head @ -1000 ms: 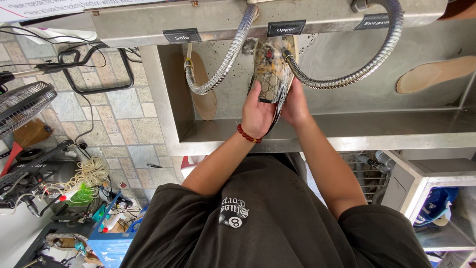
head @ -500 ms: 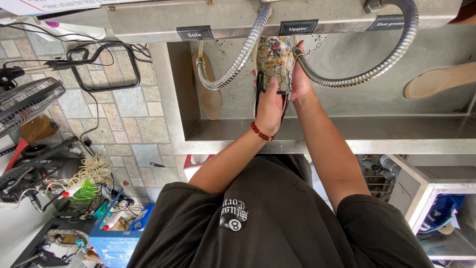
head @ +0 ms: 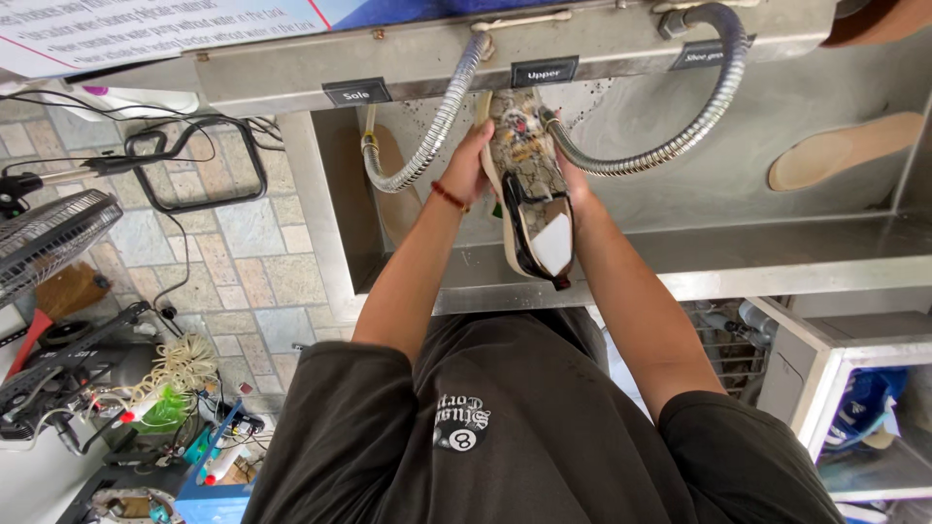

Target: The person cleans a shoe using a specialized shoe washing machine station. They hold the shoe under a nozzle, apply cleaning solution, and scrub the surface with a handheld sponge before using a rotating brush to polish the heel and side.

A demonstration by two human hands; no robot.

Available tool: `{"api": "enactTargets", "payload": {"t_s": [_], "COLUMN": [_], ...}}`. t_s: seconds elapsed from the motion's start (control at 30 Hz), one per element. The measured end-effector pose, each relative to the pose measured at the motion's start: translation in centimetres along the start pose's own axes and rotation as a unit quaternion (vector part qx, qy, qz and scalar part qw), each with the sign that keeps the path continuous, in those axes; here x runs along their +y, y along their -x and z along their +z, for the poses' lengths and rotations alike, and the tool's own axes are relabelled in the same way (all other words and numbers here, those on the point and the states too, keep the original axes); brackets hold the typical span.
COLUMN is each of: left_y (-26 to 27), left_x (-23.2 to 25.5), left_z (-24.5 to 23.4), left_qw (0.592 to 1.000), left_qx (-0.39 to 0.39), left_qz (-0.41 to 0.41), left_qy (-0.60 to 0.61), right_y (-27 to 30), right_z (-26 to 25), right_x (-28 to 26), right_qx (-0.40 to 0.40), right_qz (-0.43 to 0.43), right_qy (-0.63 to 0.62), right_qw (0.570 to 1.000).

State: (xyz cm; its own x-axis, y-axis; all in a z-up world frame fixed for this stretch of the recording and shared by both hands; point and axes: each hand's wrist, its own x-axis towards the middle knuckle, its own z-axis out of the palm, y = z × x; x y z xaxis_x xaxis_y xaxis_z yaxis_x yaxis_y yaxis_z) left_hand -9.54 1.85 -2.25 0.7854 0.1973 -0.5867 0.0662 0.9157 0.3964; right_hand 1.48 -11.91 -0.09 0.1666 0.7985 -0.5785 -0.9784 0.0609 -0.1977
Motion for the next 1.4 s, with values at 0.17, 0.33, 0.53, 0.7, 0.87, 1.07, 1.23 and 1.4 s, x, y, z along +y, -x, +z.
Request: {"api": "enactTargets", "payload": {"t_s": [0.17,0.33,0.53,0.7,0.87,1.07,1.23,1.4], "left_y": [-1.9,-2.6,-5.8,-9.3,-11.4,-11.6,-9.0,-8.0], "left_x": [-0.4,1.1,0.1,-1.6,-2.5,-3.1,-1.9,-1.8], "left_z": [0.8,1.4,-2.5,-8.3,-11.7,-10.1,-3.3,-1.8], "left_qw": [0.994,0.996,0.99,0.992,0.98,0.986,0.986,0.987], "left_qx": [-0.07,0.056,0.059,0.076,0.147,0.072,0.015,-0.033], "left_qz": [0.024,0.021,0.126,0.066,0.053,0.117,0.127,0.135], "left_qy": [0.077,0.061,0.027,0.081,0.123,0.09,0.102,0.081], "right_y": [1.7,10.3,13.3,15.0,15.6,14.2,6.5,3.3], "right_z": [-0.2,3.3,6.8,3.6,1.9,2.1,2.1,3.5], "right_x": [-0.4,1.0,0.1,-0.5,-0.8,-1.3,-2.0,-1.9], "right_qx": [0.146,0.254,0.021,0.12,0.293,0.287,0.077,-0.055], "right_qz": [-0.138,-0.326,-0.302,-0.294,-0.228,-0.279,-0.055,-0.108], "right_qy": [0.148,0.54,0.749,0.693,0.657,0.565,-0.011,-0.152], "right_qw": [0.968,0.733,0.589,0.647,0.656,0.722,0.995,0.981]}}
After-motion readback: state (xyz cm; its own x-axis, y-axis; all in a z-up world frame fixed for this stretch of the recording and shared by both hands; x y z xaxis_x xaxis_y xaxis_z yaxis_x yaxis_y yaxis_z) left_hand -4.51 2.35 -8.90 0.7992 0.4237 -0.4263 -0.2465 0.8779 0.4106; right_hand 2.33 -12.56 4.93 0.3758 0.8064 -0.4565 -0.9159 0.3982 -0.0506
